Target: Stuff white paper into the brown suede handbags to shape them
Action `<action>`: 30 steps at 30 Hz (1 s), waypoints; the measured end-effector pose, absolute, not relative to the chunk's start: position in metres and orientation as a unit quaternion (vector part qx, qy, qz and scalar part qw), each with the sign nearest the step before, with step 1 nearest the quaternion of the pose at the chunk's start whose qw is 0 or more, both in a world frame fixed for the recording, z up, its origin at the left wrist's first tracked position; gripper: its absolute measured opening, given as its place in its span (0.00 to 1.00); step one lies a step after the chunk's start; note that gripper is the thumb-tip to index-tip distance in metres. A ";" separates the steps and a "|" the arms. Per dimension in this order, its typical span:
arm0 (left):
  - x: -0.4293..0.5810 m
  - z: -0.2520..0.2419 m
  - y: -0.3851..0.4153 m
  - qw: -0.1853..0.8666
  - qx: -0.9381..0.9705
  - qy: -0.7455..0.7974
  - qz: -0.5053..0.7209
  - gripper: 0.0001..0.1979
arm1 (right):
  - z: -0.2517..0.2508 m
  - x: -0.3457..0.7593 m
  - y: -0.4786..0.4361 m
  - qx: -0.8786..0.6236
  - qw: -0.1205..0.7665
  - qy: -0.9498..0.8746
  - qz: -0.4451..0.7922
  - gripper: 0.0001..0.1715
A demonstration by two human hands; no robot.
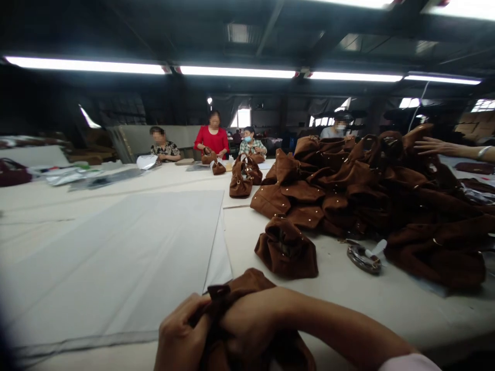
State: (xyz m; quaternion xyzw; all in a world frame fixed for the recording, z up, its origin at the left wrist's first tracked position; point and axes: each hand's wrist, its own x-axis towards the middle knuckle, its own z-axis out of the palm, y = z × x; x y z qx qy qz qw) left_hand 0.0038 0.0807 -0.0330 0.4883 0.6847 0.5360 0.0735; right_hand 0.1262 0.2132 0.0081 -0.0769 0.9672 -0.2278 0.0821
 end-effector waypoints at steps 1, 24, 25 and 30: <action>0.004 -0.028 0.079 0.079 0.485 0.688 0.534 0.09 | 0.030 0.136 0.211 -0.077 0.074 0.971 -0.216 0.02; -0.027 -0.047 0.083 0.351 0.204 0.680 0.610 0.19 | -0.086 0.163 0.342 0.399 -0.317 0.677 -0.530 0.31; -0.027 -0.047 0.082 0.345 0.205 0.683 0.610 0.20 | -0.078 0.162 0.330 0.387 -0.322 0.687 -0.524 0.24; -0.022 -0.050 0.084 0.321 0.202 0.696 0.609 0.20 | -0.052 0.175 0.234 0.244 -0.264 0.736 -0.573 0.29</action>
